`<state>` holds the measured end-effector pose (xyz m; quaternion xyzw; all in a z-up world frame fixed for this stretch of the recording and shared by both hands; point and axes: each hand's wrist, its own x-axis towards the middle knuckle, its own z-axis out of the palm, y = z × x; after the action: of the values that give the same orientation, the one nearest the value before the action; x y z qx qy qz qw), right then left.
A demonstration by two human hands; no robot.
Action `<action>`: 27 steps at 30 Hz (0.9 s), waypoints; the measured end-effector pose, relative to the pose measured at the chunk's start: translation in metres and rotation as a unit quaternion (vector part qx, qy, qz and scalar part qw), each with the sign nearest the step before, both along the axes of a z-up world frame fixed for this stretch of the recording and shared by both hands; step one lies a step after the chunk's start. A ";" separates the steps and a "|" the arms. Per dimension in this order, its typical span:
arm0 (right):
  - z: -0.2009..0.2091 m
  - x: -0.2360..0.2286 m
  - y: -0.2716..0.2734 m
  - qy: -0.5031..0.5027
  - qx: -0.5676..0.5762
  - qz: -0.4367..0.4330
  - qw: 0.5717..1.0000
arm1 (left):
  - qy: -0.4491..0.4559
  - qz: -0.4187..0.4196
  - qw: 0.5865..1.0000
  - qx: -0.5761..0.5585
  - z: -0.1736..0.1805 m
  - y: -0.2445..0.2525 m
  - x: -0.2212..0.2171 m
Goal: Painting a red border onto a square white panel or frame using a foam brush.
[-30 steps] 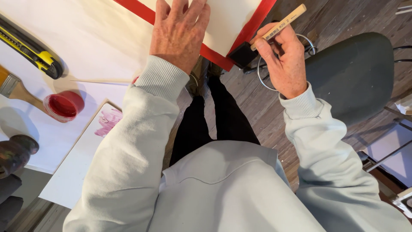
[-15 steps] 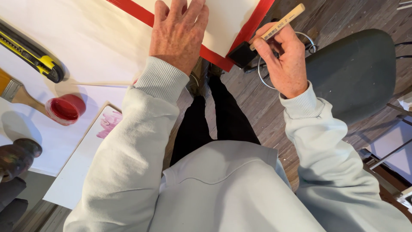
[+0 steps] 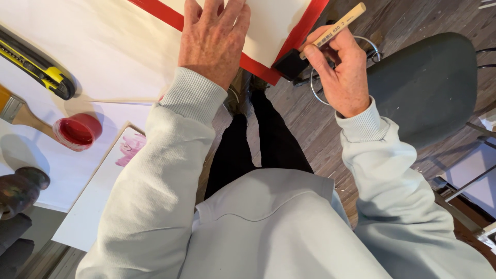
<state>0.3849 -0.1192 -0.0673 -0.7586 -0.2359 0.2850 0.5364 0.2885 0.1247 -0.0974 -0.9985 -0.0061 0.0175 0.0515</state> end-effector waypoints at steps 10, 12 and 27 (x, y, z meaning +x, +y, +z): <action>0.000 0.001 0.000 -0.009 0.010 0.002 1.000 | -0.001 0.002 1.000 -0.007 0.004 -0.001 0.002; -0.002 0.001 0.000 -0.016 0.004 0.001 1.000 | -0.001 0.002 1.000 -0.007 0.002 -0.001 0.001; 0.001 0.006 -0.009 -0.034 0.018 -0.013 0.999 | 0.012 0.002 1.000 -0.006 -0.003 0.001 0.003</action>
<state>0.3910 -0.1279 -0.0662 -0.7611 -0.2494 0.2476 0.5452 0.2916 0.1254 -0.1009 -0.9985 -0.0072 0.0294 0.0458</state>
